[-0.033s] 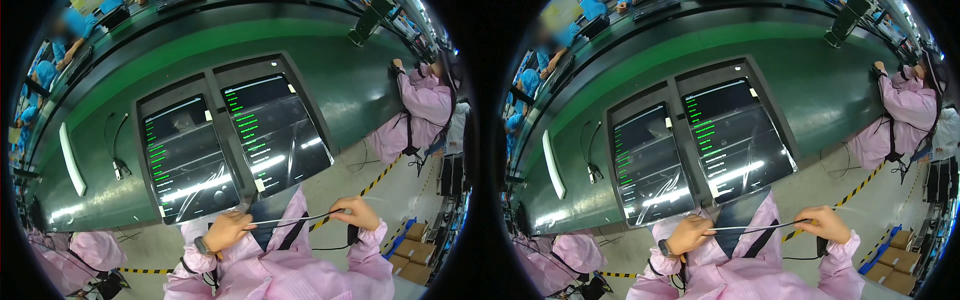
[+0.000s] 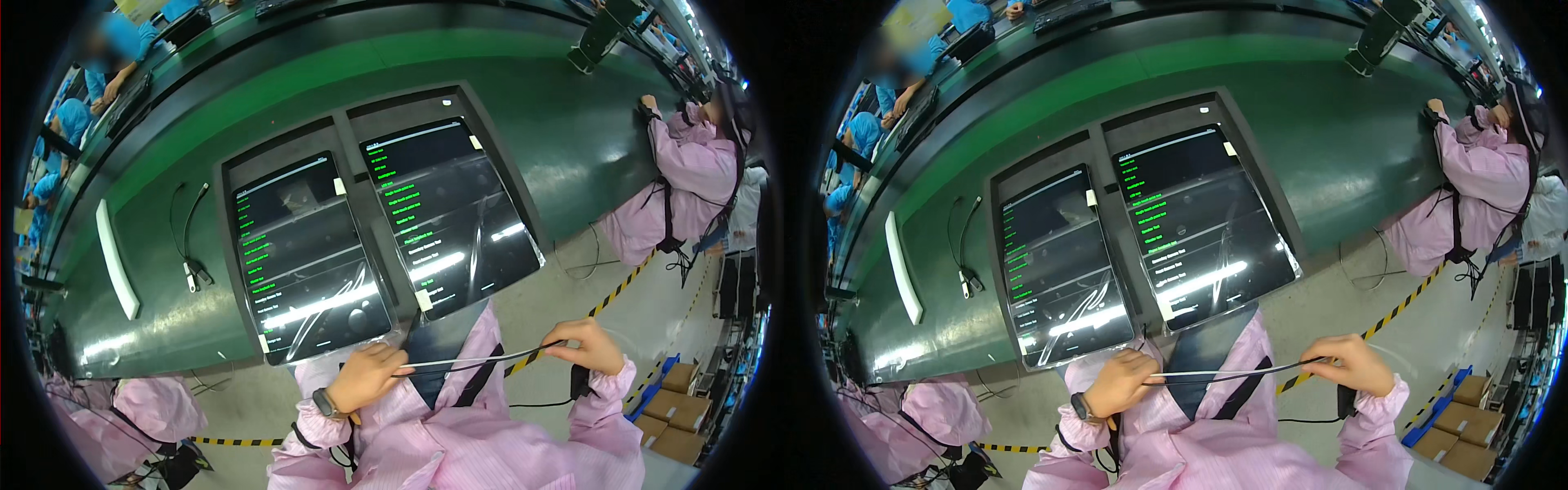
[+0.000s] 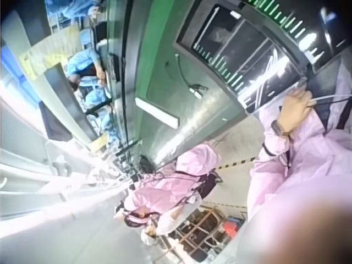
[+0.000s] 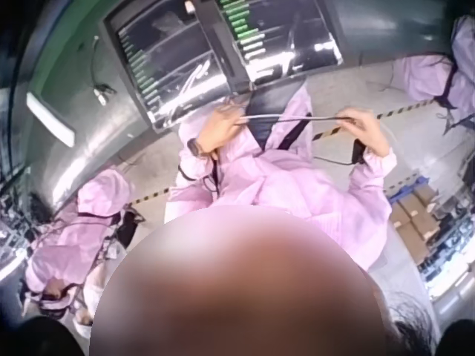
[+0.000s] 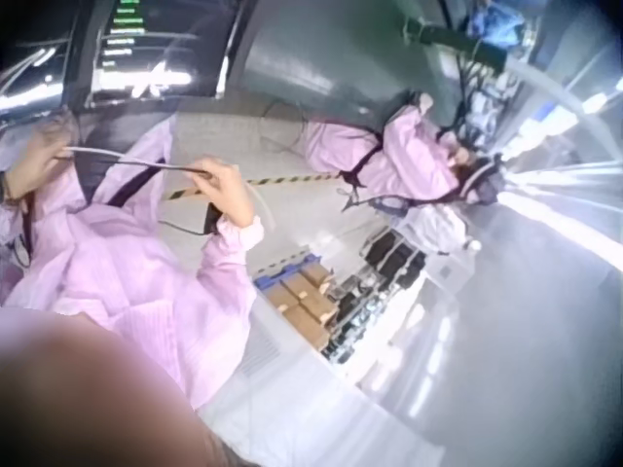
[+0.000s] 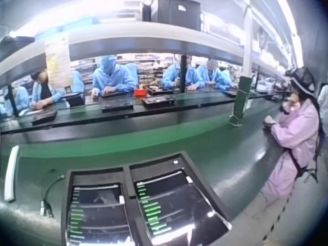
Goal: The recorder interacts with tablet screens to test software and system settings on a production line.
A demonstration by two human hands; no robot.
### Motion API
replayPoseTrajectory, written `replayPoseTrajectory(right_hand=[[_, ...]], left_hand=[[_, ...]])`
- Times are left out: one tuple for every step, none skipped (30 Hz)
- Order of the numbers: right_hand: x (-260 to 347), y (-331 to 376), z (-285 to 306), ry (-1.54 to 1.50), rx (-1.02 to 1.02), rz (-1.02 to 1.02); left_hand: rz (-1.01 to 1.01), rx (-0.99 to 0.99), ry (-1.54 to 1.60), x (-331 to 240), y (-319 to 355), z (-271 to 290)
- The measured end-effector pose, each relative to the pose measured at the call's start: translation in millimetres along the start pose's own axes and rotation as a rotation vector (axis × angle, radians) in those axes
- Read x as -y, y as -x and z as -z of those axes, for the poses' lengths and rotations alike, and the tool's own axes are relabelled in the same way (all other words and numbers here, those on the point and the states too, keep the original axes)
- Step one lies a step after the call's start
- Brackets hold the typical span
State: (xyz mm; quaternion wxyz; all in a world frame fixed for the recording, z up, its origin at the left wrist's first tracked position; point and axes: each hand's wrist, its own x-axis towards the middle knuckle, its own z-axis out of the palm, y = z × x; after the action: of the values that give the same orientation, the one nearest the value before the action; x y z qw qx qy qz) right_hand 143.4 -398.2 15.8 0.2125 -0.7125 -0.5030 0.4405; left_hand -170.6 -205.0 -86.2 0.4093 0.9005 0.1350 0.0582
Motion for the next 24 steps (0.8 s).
replayPoseTrajectory(right_hand=[[5.1,3.1,6.2,-0.011,0.001,0.078],[11.5,6.9,10.1,-0.02,0.049,0.021],[10.4,8.9,11.0,-0.019,0.053,0.022],[7.2,11.4,13.3,0.089,0.018,0.05],[3.7,13.9,16.0,0.196,-0.017,0.078],[2.1,16.6,21.1,0.174,-0.073,-0.008],[3.5,16.7,24.1,0.175,-0.07,-0.005],[4.9,16.5,27.0,0.172,-0.058,0.059],[5.7,16.4,29.2,0.168,-0.046,0.123],[13.1,12.2,23.2,0.096,-0.089,0.196],[18.8,5.0,17.8,0.094,-0.086,0.201],[23.8,-3.1,14.2,0.123,-0.088,0.29],[29.7,-6.3,11.4,0.155,-0.103,0.361],[36.4,-11.0,9.9,0.184,-0.063,0.379],[39.4,-18.9,3.7,0.182,-0.048,0.383],[44.3,-27.7,-3.4,0.183,-0.03,0.433],[45.5,-38.8,-13.1,0.181,-0.005,0.491],[50.8,-49.0,-21.8,0.194,0.052,0.515],[56.0,-55.6,-31.0,0.203,0.085,0.521],[61.1,-60.9,-40.0,0.215,0.095,0.536],[61.5,-62.0,-45.7,0.221,0.093,0.569],[64.7,-63.3,-50.7,0.217,0.089,0.573],[66.5,-65.0,-53.4,0.23,0.103,0.582],[67.1,-67.1,-55.1,0.213,0.128,0.575]], left_hand=[[0.002,-0.002,0.002,-1.1,3.8,2.4],[-0.049,-0.016,-0.023,-2.2,6.5,4.3],[-0.1,-0.029,-0.05,-2.5,9.5,5.8],[-0.098,-0.031,-0.052,-0.2,14.7,6.0],[-0.01,-0.032,-0.014,3.3,21.6,5.0],[0.079,-0.033,0.023,5.3,26.7,5.2],[0.082,-0.037,0.023,5.0,29.0,6.0],[0.082,-0.025,0.004,3.7,30.6,7.4],[0.082,-0.012,-0.015,1.3,31.4,8.6],[0.085,-0.013,-0.016,-7.3,27.9,7.8],[0.087,-0.072,0.008,-20.3,21.6,6.9],[0.089,-0.131,0.032,-32.5,17.3,10.0],[0.079,-0.123,0.039,-43.5,12.5,20.8],[-0.072,-0.073,0.232,-58.3,8.1,37.3],[-0.209,-0.034,0.418,-73.8,5.2,53.6],[-0.385,-0.066,0.643,-86.3,-4.6,75.3],[-0.561,-0.111,0.858,-100.8,-9.1,91.0],[-0.395,-0.435,1.173,-145.1,-0.8,95.3],[-0.223,-0.76,1.478,-182.8,-2.6,90.3],[-0.606,-0.617,1.633,-187.3,-27.2,93.7],[-1.002,-0.434,1.716,-190.0,-48.5,97.7],[-1.015,-0.457,1.707,-188.2,-48.1,99.2],[-1.028,-0.457,1.708,-185.9,-47.1,100.9],[-1.041,-0.454,1.709,-183.6,-46.4,102.8]])
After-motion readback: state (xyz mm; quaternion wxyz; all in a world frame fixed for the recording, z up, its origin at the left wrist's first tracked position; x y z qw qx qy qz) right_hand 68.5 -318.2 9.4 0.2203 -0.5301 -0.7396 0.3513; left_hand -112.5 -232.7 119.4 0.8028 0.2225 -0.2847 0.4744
